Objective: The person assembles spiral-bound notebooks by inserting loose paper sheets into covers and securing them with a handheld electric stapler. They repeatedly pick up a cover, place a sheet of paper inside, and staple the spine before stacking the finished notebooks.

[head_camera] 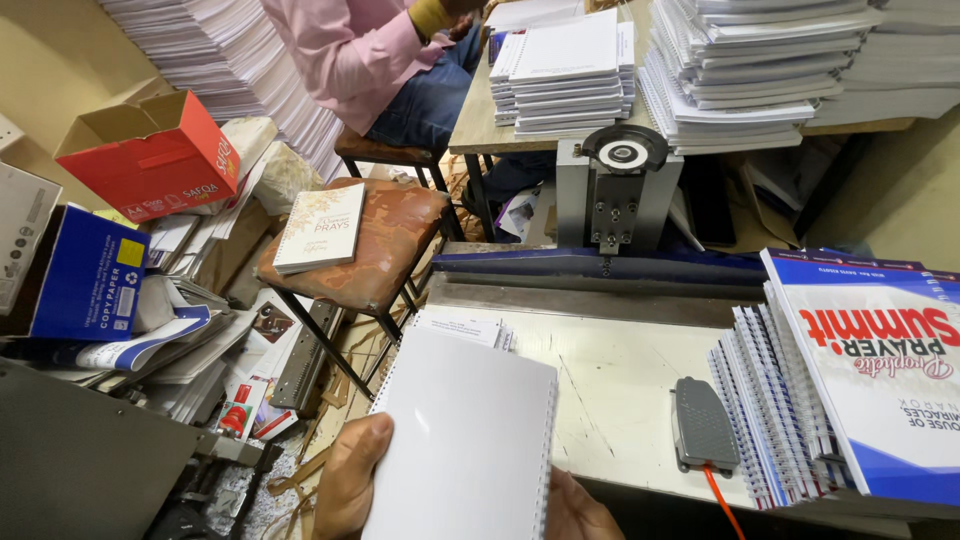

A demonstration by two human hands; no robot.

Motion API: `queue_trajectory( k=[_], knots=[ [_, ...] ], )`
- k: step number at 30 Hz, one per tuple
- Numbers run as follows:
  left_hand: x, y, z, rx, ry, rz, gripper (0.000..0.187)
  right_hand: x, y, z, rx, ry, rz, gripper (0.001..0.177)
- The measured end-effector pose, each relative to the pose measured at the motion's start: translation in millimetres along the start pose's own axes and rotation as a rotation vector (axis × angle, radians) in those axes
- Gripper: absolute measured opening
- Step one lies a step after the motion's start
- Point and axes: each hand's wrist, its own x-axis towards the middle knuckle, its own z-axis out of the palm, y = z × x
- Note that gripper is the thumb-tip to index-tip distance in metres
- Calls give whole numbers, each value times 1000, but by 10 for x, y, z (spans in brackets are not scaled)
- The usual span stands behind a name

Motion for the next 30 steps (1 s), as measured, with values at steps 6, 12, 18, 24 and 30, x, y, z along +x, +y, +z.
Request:
queue_trajectory(
  k=[6, 12, 18, 24, 30],
  knots=[
    [-102, 50, 307, 205, 549, -338, 59, -197, -482, -21, -150, -227, -89, 65],
    [-186, 135, 953, -97, 616, -559, 63, -1168, -976, 775, -357, 388, -332, 53],
    [-6, -803, 720, -296, -52, -34, 78, -903, -1253, -153, -859, 474, -429, 57],
    [-121, -737, 1626, 277, -441, -339, 100, -792, -1071, -309, -995, 532, -460, 49],
    [-21, -1302, 1637, 759, -576, -255, 110, -1133, -868, 366, -781, 330, -391, 59]
  ],
)
